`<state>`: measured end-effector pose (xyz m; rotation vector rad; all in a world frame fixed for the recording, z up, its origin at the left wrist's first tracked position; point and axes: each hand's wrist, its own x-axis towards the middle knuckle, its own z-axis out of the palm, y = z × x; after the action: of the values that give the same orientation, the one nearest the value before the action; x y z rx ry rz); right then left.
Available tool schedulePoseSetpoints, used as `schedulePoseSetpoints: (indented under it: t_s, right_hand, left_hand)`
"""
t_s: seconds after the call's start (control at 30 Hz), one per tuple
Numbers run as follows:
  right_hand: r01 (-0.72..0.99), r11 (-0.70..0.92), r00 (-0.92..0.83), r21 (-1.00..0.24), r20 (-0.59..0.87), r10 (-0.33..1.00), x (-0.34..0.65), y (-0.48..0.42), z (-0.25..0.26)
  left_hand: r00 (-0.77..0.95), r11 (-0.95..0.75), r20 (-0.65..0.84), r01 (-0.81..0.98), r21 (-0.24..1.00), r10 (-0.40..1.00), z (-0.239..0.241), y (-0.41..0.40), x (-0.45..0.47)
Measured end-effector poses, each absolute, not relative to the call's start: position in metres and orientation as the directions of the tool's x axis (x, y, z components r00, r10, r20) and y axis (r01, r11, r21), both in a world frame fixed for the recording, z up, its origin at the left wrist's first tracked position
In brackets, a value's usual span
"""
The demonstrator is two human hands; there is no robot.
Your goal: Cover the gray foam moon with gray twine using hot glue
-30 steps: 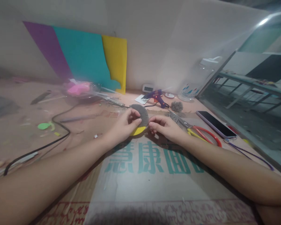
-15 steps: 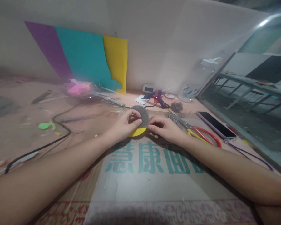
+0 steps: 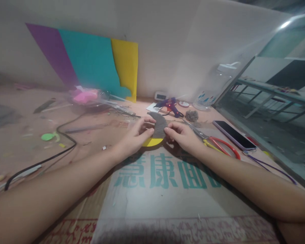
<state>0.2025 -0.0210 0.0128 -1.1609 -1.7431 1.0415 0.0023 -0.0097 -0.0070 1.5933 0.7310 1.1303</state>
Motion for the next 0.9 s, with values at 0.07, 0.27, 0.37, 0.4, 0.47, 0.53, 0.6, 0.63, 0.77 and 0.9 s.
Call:
schedulePoseSetpoints:
  t_s: [0.07, 0.27, 0.37, 0.4, 0.47, 0.53, 0.6, 0.63, 0.77, 0.9]
  right_hand:
    - [0.294, 0.268, -0.228, -0.918, 0.205, 0.952, 0.2039, -0.0192, 0.0126]
    - [0.287, 0.314, -0.208, -0.905, 0.261, 0.943, 0.2051, -0.0194, 0.0138]
    - [0.295, 0.336, -0.215, -0.895, 0.280, 0.935, 0.2048, -0.0200, 0.0141]
    - [0.300, 0.339, -0.218, -0.892, 0.282, 0.934, 0.2049, -0.0199, 0.0140]
    - [0.304, 0.344, -0.224, -0.888, 0.284, 0.932, 0.2053, -0.0195, 0.0136]
    - [0.303, 0.349, -0.235, -0.887, 0.285, 0.929, 0.2057, -0.0192, 0.0133]
    - [0.294, 0.349, -0.246, -0.890, 0.282, 0.927, 0.2060, -0.0193, 0.0136]
    - [0.289, 0.349, -0.250, -0.892, 0.281, 0.927, 0.2060, -0.0195, 0.0140]
    - [0.284, 0.343, -0.250, -0.895, 0.276, 0.928, 0.2048, -0.0203, 0.0162]
    - [0.328, 0.313, -0.197, -0.892, 0.259, 0.946, 0.2034, -0.0203, 0.0158]
  left_hand:
    - [0.359, -0.280, 0.284, -0.065, 0.958, 0.889, -0.0060, -0.0102, 0.0026]
    - [0.373, -0.301, 0.264, 0.043, 0.953, 0.889, -0.0062, -0.0101, 0.0022]
    - [0.410, -0.280, 0.224, 0.083, 0.956, 0.884, -0.0057, -0.0102, 0.0019]
    - [0.415, -0.276, 0.214, 0.096, 0.956, 0.884, -0.0055, -0.0102, 0.0020]
    - [0.414, -0.276, 0.208, 0.111, 0.955, 0.886, -0.0053, -0.0100, 0.0022]
    - [0.412, -0.281, 0.213, 0.111, 0.953, 0.886, -0.0058, -0.0093, 0.0023]
    - [0.417, -0.294, 0.227, 0.102, 0.950, 0.880, -0.0071, -0.0083, 0.0019]
    - [0.420, -0.301, 0.235, 0.098, 0.949, 0.877, -0.0079, -0.0079, 0.0017]
    - [0.418, -0.314, 0.250, 0.091, 0.945, 0.874, -0.0089, -0.0077, 0.0009]
    - [0.407, -0.290, 0.226, 0.101, 0.952, 0.885, -0.0055, -0.0093, 0.0015]
